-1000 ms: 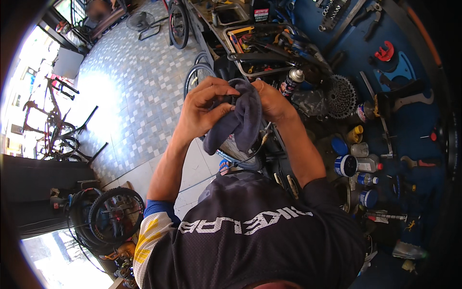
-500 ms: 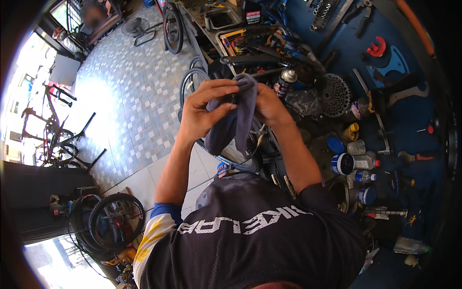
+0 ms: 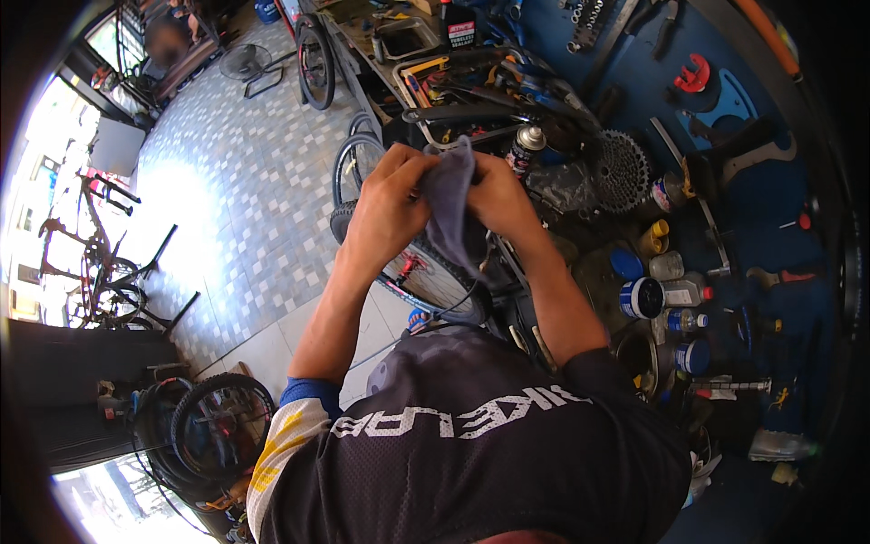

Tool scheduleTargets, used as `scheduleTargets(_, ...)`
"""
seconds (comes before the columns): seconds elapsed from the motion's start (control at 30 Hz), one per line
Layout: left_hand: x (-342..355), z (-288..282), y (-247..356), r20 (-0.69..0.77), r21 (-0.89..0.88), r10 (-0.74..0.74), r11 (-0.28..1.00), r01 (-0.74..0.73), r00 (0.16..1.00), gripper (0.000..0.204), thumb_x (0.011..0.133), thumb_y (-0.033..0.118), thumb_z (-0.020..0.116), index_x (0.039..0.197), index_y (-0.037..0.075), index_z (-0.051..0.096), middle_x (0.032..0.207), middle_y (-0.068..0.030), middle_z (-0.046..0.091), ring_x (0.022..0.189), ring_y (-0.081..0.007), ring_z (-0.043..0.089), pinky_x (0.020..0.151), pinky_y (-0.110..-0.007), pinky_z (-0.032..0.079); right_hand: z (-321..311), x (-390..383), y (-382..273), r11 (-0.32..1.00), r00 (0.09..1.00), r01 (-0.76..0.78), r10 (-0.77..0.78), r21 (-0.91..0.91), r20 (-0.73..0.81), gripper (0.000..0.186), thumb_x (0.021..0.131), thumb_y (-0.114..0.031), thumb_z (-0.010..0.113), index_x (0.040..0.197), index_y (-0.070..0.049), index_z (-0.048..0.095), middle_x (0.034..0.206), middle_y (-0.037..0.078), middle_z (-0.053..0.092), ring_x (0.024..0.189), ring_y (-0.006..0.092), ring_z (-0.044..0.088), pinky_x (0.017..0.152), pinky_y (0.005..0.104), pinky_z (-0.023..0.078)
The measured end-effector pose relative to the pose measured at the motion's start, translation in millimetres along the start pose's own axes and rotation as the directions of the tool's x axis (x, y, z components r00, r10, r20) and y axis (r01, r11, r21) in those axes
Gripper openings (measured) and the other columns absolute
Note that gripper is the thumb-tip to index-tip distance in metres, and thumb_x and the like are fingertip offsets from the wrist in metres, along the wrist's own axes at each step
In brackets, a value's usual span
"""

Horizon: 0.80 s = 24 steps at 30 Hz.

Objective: The person works on a bicycle wheel in a workshop, handling the tire, cassette, and valve. They wipe the valve with a cloth and attach the cassette to the wheel hub.

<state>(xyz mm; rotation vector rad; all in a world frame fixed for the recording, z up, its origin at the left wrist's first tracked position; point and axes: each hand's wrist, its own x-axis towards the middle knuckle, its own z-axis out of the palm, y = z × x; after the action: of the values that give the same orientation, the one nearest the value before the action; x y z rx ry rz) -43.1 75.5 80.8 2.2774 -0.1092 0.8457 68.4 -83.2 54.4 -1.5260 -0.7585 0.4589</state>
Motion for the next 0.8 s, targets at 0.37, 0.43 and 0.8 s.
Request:
scheduleTargets(0.37,-9,-26,-5,0.181,-0.203,0.043,0.979,-0.005,0.983,0.035,0.077,-0.005,0.08,0.112,0.001,0.075,0.109,-0.0099,0.065,0.09,-0.0227,0.068,0.078,-0.033,0.056,-9,-6,5,0.966,0.953,-0.019,-0.061,0.258,0.298,0.018,0.096,-0.006,0.071,0.11,0.003,0.077,0.097,0.002,0.076,0.086,0.0067,0.066,0.077,0.0246,0.054)
scheduleTargets(0.43,-8,-26,-7,0.16,-0.265,0.077,0.964,-0.032,0.984,0.033,0.079,-0.002,0.083,0.111,0.002,0.077,0.109,-0.0081,0.065,0.088,-0.0198,0.067,0.077,-0.031,0.055,-12,-7,14,0.951,0.954,-0.02,-0.074,0.308,0.291,0.019,0.097,-0.008,0.071,0.112,0.002,0.077,0.098,0.001,0.076,0.088,0.0067,0.066,0.078,0.0246,0.054)
scheduleTargets(0.8,-14,-20,-17,0.099,-0.356,0.047,0.934,-0.009,0.994,0.032,0.08,0.002,0.086,0.112,0.004,0.079,0.109,-0.0057,0.063,0.092,-0.0171,0.065,0.078,-0.031,0.054,-3,-17,23,0.719,0.992,-0.107,0.029,0.687,0.124,0.021,0.101,-0.006,0.066,0.119,0.001,0.074,0.111,0.006,0.076,0.097,0.0102,0.07,0.087,0.0277,0.058)
